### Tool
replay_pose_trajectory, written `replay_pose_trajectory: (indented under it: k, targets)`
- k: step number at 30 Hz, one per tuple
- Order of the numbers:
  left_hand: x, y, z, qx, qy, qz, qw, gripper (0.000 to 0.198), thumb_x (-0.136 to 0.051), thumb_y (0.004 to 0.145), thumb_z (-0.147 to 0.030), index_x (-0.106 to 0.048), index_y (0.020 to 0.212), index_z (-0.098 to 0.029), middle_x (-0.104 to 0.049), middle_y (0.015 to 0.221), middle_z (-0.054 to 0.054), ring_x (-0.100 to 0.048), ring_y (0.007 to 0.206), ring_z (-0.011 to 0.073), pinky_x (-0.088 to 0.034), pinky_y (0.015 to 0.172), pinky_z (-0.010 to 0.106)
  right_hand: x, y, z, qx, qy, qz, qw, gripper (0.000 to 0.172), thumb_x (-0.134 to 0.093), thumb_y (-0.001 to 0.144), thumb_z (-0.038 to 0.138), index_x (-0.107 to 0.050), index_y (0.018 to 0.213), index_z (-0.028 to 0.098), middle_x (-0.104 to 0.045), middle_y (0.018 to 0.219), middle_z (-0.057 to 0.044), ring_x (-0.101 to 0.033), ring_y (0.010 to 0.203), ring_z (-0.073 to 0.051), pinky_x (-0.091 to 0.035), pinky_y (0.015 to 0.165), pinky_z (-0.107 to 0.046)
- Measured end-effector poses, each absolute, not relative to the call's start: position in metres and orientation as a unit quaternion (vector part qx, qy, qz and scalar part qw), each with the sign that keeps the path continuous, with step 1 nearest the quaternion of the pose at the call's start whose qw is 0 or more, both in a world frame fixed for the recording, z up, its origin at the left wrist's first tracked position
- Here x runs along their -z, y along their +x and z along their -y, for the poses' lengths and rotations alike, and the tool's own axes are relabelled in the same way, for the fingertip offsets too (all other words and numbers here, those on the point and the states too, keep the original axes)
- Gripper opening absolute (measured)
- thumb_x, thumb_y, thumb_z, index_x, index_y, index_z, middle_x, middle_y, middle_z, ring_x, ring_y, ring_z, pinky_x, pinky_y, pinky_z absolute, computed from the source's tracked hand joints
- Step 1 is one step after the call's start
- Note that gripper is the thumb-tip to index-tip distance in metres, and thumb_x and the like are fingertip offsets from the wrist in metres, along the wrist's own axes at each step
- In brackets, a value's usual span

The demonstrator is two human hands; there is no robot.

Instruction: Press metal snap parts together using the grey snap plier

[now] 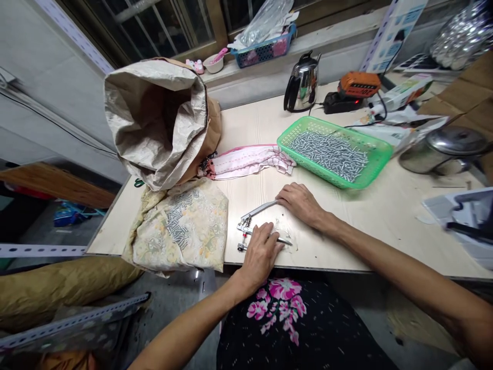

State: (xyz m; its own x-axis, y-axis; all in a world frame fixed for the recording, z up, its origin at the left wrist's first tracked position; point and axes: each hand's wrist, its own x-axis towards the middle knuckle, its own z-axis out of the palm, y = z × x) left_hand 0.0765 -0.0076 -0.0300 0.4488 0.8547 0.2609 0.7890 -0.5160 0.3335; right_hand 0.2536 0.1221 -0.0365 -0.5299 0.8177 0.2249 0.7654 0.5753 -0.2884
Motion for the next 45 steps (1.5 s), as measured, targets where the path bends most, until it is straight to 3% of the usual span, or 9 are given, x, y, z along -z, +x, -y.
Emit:
replay_pose_trajectory:
  k: [8,14,19,23,26,29,35,39,45]
  targets:
    - [-0.008,0.030,-0.005,-0.071,0.743,-0.665,0.031,0.027,-0.056,0.091,-0.039,-0.067,0.088,-0.015,-0.063,0.097,0.012,-0.057,0.099,0.0272,-0.050,0.080,0.037,0.019,0.255,-0.071,-0.159,-0.401,0.877,0.211,0.016,-0.057,0.092,0.032,-0.059,0.098,0.018,-0.062,0.094,-0.007,-0.053,0.089,-0.021,-0.036,0.074,-0.032]
    - [-0.019,0.005,-0.039,0.165,0.678,-0.676,0.238,0.027,-0.059,0.083,-0.039,-0.067,0.068,-0.018,-0.065,0.070,0.004,-0.063,0.073,0.0211,-0.039,0.059,0.027,0.034,0.242,-0.031,-0.159,-0.391,0.888,0.184,0.007,-0.060,0.090,0.023,-0.056,0.088,0.018,-0.059,0.088,-0.004,-0.051,0.083,-0.020,-0.034,0.074,-0.033]
    - [-0.048,0.009,-0.055,0.230,0.739,-0.622,0.120,0.018,-0.054,0.082,-0.017,-0.071,0.079,-0.014,-0.070,0.090,0.012,-0.066,0.090,0.0259,-0.043,0.066,0.029,0.049,0.233,-0.032,-0.141,-0.413,0.883,0.175,0.007,-0.059,0.089,0.018,-0.053,0.085,0.019,-0.059,0.089,-0.003,-0.049,0.085,-0.020,-0.033,0.076,-0.033]
    - [-0.105,0.036,-0.075,0.055,0.835,-0.545,0.056,0.025,-0.049,0.093,-0.026,-0.071,0.084,-0.017,-0.067,0.086,0.007,-0.065,0.078,0.0189,-0.045,0.065,0.027,0.044,0.234,-0.028,-0.152,-0.430,0.873,0.174,0.006,-0.056,0.091,0.018,-0.051,0.087,0.020,-0.058,0.093,-0.003,-0.048,0.087,-0.020,-0.035,0.078,-0.033]
    - [-0.151,0.062,-0.093,-0.210,0.851,-0.479,-0.041,0.036,-0.048,0.096,-0.040,-0.061,0.122,-0.020,-0.065,0.098,0.007,-0.062,0.081,0.0162,-0.048,0.070,0.026,0.038,0.234,-0.024,-0.159,-0.440,0.865,0.181,0.005,-0.052,0.092,0.016,-0.051,0.089,0.020,-0.058,0.096,-0.003,-0.049,0.089,-0.019,-0.035,0.082,-0.034]
    - [-0.172,0.064,-0.106,-0.279,0.839,-0.459,-0.082,0.044,-0.050,0.094,-0.043,-0.053,0.133,-0.022,-0.065,0.100,0.006,-0.062,0.083,0.0161,-0.047,0.067,0.025,0.041,0.234,-0.026,-0.149,-0.440,0.866,0.185,0.006,-0.055,0.090,0.015,-0.052,0.087,0.020,-0.060,0.094,-0.002,-0.050,0.087,-0.020,-0.036,0.079,-0.034]
    - [-0.130,-0.032,-0.128,-0.112,0.748,-0.652,-0.048,0.024,-0.052,0.093,-0.031,-0.073,0.100,-0.022,-0.070,0.098,0.005,-0.064,0.085,0.0178,-0.043,0.070,0.025,0.058,0.236,-0.025,-0.083,-0.405,0.876,0.248,0.010,-0.051,0.092,0.017,-0.053,0.083,0.020,-0.058,0.083,-0.005,-0.050,0.078,-0.021,-0.034,0.070,-0.034]
    - [-0.089,-0.116,-0.125,0.040,0.639,-0.768,-0.004,0.025,-0.050,0.091,-0.025,-0.074,0.095,-0.018,-0.072,0.094,0.009,-0.064,0.088,0.0228,-0.041,0.071,0.027,0.062,0.236,-0.026,-0.080,-0.386,0.872,0.290,0.017,-0.042,0.096,0.020,-0.052,0.083,0.021,-0.055,0.077,-0.004,-0.049,0.073,-0.021,-0.033,0.069,-0.034]
    - [-0.044,-0.146,-0.120,0.072,0.690,-0.720,0.006,0.028,-0.044,0.094,-0.021,-0.071,0.098,-0.018,-0.067,0.105,0.009,-0.058,0.100,0.0199,-0.041,0.081,0.026,0.060,0.234,-0.023,-0.048,-0.389,0.867,0.309,0.018,-0.040,0.097,0.024,-0.053,0.084,0.021,-0.055,0.075,-0.004,-0.050,0.071,-0.022,-0.034,0.067,-0.034]
